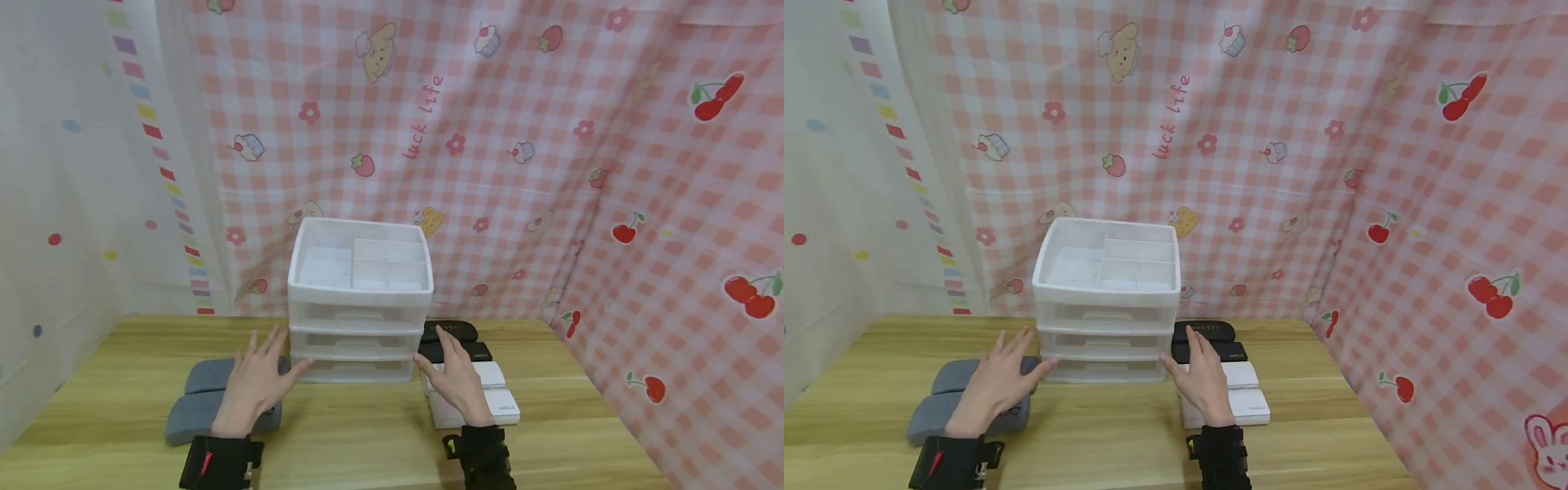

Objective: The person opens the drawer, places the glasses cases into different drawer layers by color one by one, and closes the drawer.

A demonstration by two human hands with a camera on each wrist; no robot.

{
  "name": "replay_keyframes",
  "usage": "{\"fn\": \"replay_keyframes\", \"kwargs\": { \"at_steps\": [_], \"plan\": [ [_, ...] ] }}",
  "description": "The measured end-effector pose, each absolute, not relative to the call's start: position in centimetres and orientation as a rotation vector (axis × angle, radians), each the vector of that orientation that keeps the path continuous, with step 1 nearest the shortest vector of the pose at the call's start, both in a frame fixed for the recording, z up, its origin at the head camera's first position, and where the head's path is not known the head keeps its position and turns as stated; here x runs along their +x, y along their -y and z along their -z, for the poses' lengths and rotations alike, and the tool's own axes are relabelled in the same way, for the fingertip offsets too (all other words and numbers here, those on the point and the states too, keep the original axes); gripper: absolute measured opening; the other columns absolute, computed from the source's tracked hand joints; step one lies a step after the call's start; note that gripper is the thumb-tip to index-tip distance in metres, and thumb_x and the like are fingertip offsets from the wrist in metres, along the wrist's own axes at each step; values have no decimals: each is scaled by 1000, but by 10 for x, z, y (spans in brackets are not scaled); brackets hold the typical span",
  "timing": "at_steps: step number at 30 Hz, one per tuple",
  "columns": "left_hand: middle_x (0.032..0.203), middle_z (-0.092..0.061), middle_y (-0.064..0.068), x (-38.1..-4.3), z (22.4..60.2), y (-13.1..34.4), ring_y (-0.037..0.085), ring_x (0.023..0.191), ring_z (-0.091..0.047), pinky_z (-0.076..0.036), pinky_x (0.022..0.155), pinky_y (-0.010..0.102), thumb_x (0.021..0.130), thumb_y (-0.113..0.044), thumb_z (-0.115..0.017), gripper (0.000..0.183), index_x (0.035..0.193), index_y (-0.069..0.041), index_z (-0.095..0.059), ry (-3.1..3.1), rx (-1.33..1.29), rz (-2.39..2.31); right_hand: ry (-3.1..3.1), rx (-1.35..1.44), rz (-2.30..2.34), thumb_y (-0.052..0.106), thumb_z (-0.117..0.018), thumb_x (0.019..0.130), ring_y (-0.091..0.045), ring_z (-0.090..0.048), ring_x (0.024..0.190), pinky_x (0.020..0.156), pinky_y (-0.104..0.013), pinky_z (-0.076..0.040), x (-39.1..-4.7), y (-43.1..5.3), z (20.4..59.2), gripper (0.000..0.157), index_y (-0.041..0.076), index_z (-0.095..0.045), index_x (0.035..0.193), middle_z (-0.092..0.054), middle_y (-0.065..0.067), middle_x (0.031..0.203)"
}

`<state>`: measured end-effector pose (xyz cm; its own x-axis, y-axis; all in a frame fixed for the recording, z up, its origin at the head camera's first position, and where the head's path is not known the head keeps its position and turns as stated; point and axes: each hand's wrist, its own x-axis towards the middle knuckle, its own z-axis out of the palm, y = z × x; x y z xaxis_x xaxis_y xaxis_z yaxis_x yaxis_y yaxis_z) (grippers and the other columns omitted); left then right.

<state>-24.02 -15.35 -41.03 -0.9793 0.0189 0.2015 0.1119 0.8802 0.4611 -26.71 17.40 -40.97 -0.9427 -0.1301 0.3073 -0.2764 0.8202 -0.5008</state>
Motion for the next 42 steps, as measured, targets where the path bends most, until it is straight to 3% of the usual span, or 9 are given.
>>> {"fn": "replay_keyframes", "kwargs": {
  "at_steps": [4,8,16,20,28,31,34,36,42],
  "plan": [
    [143,-40,30,-238,400,156,50,128,-40,-40,92,64,95,-60,-37,78,146,-1,-31,2752,-95,802,2669,277,-967,43,-56,93,-42,-48,125,95,-56,-43,-266,-163,406,66,7,-37,144,-46,-22,140],
    [117,-60,31,-244,375,155,45,94,-62,-49,74,53,98,-50,-39,66,137,4,-42,2583,-105,847,2531,244,-1170,33,-57,94,-36,-59,109,88,-47,-49,-264,-151,400,51,3,-49,134,-60,-19,121],
    [102,-66,23,-281,323,156,37,89,-65,-50,74,48,99,-37,-44,46,117,4,-56,2413,-167,876,2363,164,-1747,23,-57,94,-17,-64,90,80,-30,-52,-258,-123,395,35,1,-59,121,-64,-17,109],
    [95,-66,22,-295,310,157,29,73,-63,-47,60,37,99,-36,-45,45,117,4,-56,2534,-179,824,2251,171,-2099,22,-55,95,-12,-65,90,86,-31,-53,-255,-115,396,38,-2,-54,125,-61,-21,115],
    [88,-61,18,-309,305,157,26,69,-57,-42,57,33,96,-31,-45,35,105,1,-55,2653,-146,833,1909,249,-2607,18,-49,98,-8,-66,97,92,-29,-50,-254,-102,398,45,-10,-42,132,-64,-3,111],
    [90,-61,18,-311,305,154,26,69,-56,-41,57,32,93,-28,-44,32,107,-2,-55,2667,-118,873,1790,316,-2774,17,-44,100,-20,-58,120,105,-31,-42,-256,-97,399,49,-10,-32,139,-55,-17,130],
    [96,-63,20,-311,303,152,27,73,-58,-42,60,33,92,-26,-45,32,111,-2,-54,2680,-93,883,1663,387,-2966,16,-35,103,-33,-32,141,116,-35,-27,-260,-91,394,53,-9,-18,146,-27,-28,150],
    [101,-64,21,-310,302,152,29,77,-59,-43,62,35,92,-25,-46,32,113,-2,-54,2681,-82,878,1555,396,-3085,15,-31,103,-36,-16,146,119,-37,-18,-264,-86,390,54,-9,-11,147,-13,-29,154],
    [103,-63,20,-311,304,153,28,78,-57,-43,64,35,91,-26,-46,32,112,-3,-55,2677,-75,893,1232,292,-3286,14,-27,103,-31,-9,148,121,-34,-12,-272,-76,386,55,-6,-3,149,-6,-23,157]
  ]
}}
